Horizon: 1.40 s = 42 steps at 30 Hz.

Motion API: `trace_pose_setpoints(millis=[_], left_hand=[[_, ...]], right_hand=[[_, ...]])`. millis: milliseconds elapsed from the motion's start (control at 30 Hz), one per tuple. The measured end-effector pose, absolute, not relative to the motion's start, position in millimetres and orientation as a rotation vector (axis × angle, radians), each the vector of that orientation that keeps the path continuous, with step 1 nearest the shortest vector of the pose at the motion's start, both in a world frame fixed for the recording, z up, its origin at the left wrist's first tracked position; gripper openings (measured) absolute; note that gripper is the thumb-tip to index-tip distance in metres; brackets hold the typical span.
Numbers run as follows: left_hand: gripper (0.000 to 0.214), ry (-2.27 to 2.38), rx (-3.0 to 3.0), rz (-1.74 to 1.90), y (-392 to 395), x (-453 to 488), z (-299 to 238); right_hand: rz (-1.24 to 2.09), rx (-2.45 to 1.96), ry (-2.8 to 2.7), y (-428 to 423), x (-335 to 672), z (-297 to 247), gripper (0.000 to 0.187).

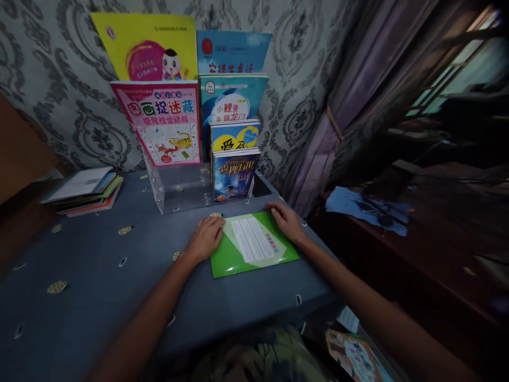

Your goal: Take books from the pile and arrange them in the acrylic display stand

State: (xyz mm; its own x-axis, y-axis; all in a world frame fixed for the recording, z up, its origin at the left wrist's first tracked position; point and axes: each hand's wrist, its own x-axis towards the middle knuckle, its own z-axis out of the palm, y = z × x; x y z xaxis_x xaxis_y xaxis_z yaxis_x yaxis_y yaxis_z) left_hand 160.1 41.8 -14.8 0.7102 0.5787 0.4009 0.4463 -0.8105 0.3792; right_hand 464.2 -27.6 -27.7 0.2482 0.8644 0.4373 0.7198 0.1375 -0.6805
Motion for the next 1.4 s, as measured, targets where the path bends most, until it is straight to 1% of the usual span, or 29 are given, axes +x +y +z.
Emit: trace_pose_setpoints(millis=[133,233,467,500,567,667,833,967,1200,1400], left_hand=[[0.042,0.895,2.387,0.920,58,151,-19],[0.048,0.967,2.283,0.957,74,142,-20],[0.046,1.011,2.243,0.988,80,136,-23],[0.046,1.020,2.257,0.981,78,136,-23],[0.046,1.035,2.277,0.963,76,137,-22],[0.044,1.042,2.266,0.930,73,137,-20],[0.043,1.043,2.273,0.903,74,136,-18],[0.040,1.057,2.304,0.877,72,137,-15],[0.039,1.116,2.323,0.841,68,138,-8],[0.036,1.106,2.387,0.833,65,141,-5]], right_hand=[[0.190,-1.631,-1.514,-29,462,-25,0.032],[0.165,-1.647,-1.547,-30,461,-23,0.032],[0.063,-1.609,-1.726,-32,444,-9,0.032],[0.063,-1.575,-1.790,-33,432,-5,0.030],[0.039,-1.422,-2.039,-34,402,5,0.033],[0.134,-1.209,-2.326,-34,350,16,0.036],[0.202,-1.318,-2.502,-21,309,10,0.039],[0.246,-1.316,-2.499,-21,323,3,0.042],[0.285,-1.310,-2.432,-29,366,4,0.037],[0.255,-1.292,-2.215,-32,414,-3,0.030]])
